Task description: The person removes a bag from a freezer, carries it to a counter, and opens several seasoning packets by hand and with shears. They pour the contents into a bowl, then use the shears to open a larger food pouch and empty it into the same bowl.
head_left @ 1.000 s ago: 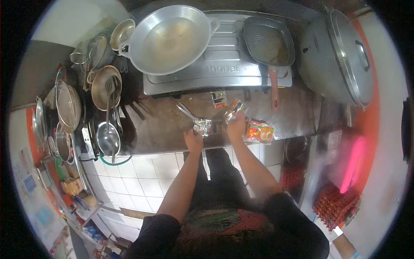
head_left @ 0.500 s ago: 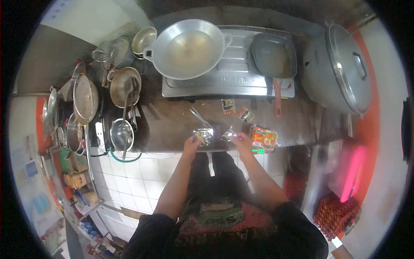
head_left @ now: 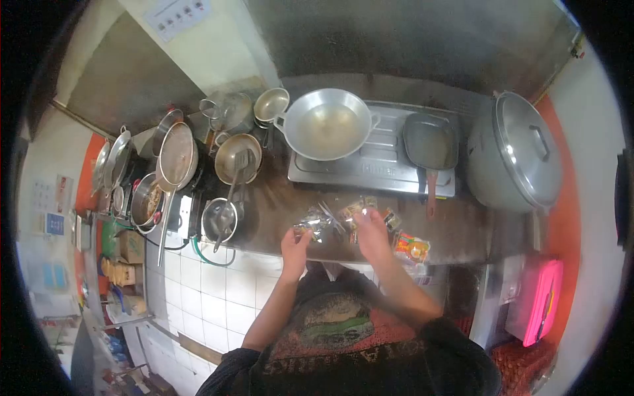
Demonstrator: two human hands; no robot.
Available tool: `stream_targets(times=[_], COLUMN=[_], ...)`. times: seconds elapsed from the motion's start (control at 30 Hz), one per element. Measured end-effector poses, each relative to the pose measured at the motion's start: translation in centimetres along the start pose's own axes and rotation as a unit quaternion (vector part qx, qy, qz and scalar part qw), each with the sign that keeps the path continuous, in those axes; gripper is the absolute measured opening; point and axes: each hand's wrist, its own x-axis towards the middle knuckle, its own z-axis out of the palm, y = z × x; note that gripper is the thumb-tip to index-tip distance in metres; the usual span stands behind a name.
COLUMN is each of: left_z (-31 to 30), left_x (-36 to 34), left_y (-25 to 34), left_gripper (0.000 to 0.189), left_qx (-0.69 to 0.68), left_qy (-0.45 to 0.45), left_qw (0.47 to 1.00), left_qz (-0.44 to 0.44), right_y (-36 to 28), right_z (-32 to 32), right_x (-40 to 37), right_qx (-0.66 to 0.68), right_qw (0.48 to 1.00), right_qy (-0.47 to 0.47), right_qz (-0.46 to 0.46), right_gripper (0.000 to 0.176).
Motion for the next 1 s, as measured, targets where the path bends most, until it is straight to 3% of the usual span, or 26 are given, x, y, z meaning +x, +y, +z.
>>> stream_targets(times=[0.07, 0.17, 0.3, 0.4, 0.5, 0.6, 0.67, 0.77, 0.8, 0.87, 0.93, 1.0], left_z=[0.1, 1.2, 2.1, 3.0, 3.4, 3.9, 4.4, 5.0, 4.9, 5.2, 5.4, 5.5], left_x=[0.0, -0.3, -0.4, -0.8, -0.5, -0.6, -1.0, -1.9, -1.9, -1.7, -1.6, -1.6], left_y=[0.1, 0.8, 0.4, 1.1, 0.7, 0.7, 1.4, 2.4, 2.9, 4.8, 5.4, 6.0], left_gripper=[0.013, 0.016, 0.022, 0.023, 0.024, 0.023, 0.021, 0.017, 0.019, 0.025, 0.029, 0.031], left_qx=[-0.014, -0.105, -0.185, -0.201, -0.203, -0.186, -0.160, 0.126, 0.188, 0.300, 0.364, 0.394], left_qy=[-0.005, -0.037, -0.067, -0.090, -0.093, -0.083, -0.075, -0.015, -0.014, -0.011, -0.017, -0.019], left_qw=[0.999, 0.994, 0.980, 0.975, 0.973, 0.976, 0.982, 0.981, 0.947, 0.829, 0.779, 0.750], left_qz=[0.032, 0.022, -0.025, -0.037, -0.060, -0.080, -0.073, 0.148, 0.261, 0.472, 0.510, 0.532], right_y=[-0.7, -2.0, -1.7, -2.2, -4.3, -5.0, -4.6, -3.8, -3.4, -2.4, -1.6, -1.8], right_z=[1.6, 4.4, 3.5, 3.2, 3.5, 4.0, 2.6, 2.0, 2.1, 3.0, 4.3, 5.6], right_x=[-1.0, -3.0, -2.3, -2.7, -4.0, -4.8, -4.2, -4.3, -4.4, -5.0, -5.3, -5.8], right_qx=[0.063, 0.012, -0.013, -0.089, -0.107, -0.081, -0.142, -0.214, -0.235, -0.107, 0.057, -0.025], right_qw=[0.997, 0.995, 0.999, 0.992, 0.989, 0.980, 0.970, 0.952, 0.945, 0.983, 0.996, 0.997], right_qy=[-0.034, -0.091, -0.029, -0.007, -0.017, 0.002, 0.033, 0.117, 0.151, 0.073, 0.013, 0.026], right_qz=[0.014, -0.035, 0.008, -0.086, -0.100, -0.179, -0.197, -0.184, -0.172, -0.130, -0.061, -0.065], right_gripper=[0.037, 0.038, 0.040, 0.035, 0.027, 0.022, 0.021, 0.018, 0.017, 0.018, 0.025, 0.028])
